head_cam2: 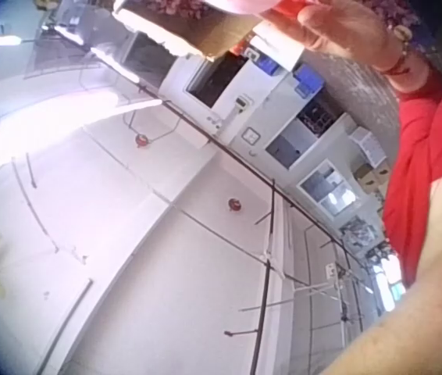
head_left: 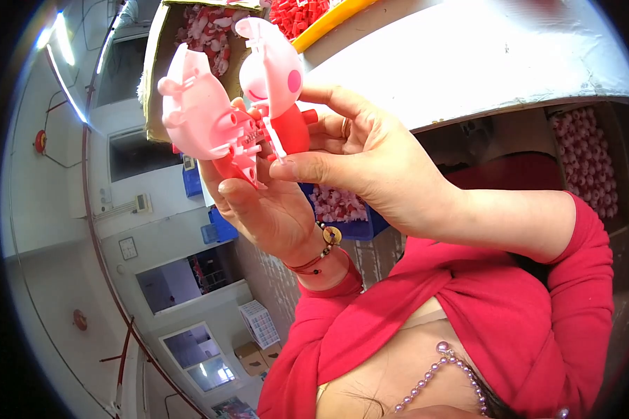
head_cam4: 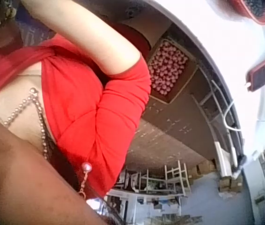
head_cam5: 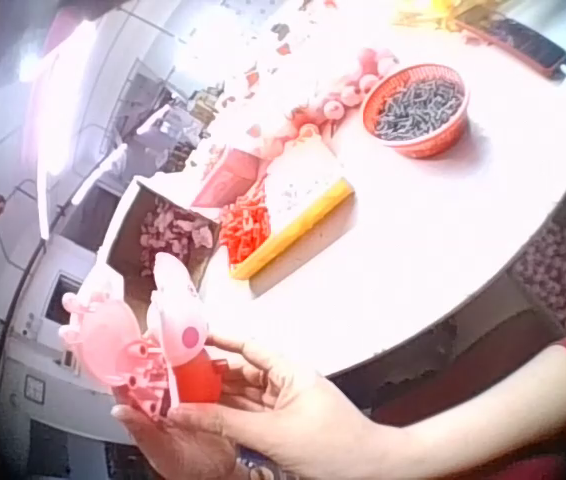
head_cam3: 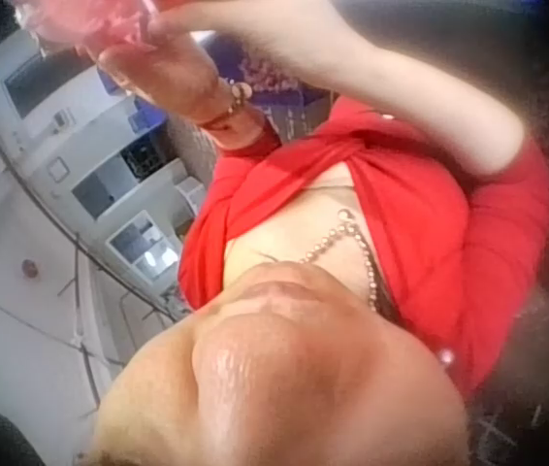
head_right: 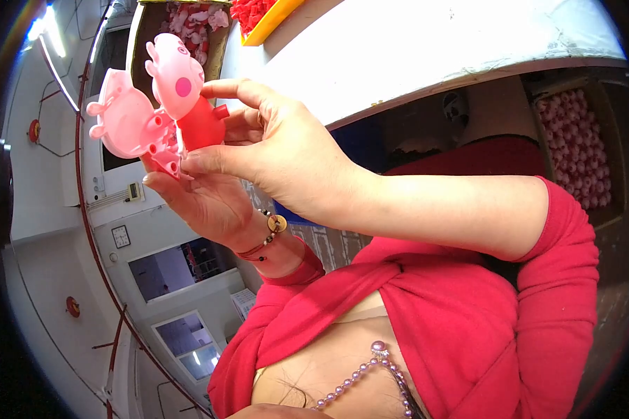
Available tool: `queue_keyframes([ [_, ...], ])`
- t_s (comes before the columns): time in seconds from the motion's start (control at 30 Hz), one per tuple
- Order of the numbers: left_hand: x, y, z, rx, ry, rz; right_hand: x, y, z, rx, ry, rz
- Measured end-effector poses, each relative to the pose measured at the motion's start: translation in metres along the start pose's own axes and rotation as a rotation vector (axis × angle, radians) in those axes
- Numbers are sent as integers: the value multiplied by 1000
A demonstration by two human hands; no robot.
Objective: The person assembles toy figures by inserting small plastic components into internal frames, attaching toy heads, and snapping the outer body casings together by hand.
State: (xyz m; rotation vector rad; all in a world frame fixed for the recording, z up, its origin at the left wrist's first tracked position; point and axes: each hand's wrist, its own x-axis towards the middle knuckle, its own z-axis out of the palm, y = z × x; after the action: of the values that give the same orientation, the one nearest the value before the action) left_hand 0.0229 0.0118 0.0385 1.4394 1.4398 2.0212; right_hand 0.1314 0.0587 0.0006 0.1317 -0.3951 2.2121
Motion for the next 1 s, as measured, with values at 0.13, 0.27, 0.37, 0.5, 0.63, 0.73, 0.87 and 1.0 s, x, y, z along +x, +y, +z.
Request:
queue_keyframes([
  [0.13,-1,2,-1,-33,-23,29,-1,1,3,12,-1,-6],
  [0.27,0,2,2,-48,-15,34,0,3,3,-21,4,-34],
  [0.37,1,2,3,-79,-11,28,1,3,2,-17,4,-37],
  [0.5,1,-3,0,-126,-11,17,2,2,2,-30,27,-45],
  [0.63,-1,-2,1,-139,-8,-4,1,0,2,-9,16,-21],
  [0.73,-1,-3,1,-136,-11,-16,1,1,2,-36,30,-35],
  [0.87,-1,-2,2,-127,-48,-5,1,2,3,-31,22,-29],
  [1.0,0,-3,2,-99,-74,-9,2,2,1,-64,24,-36],
])
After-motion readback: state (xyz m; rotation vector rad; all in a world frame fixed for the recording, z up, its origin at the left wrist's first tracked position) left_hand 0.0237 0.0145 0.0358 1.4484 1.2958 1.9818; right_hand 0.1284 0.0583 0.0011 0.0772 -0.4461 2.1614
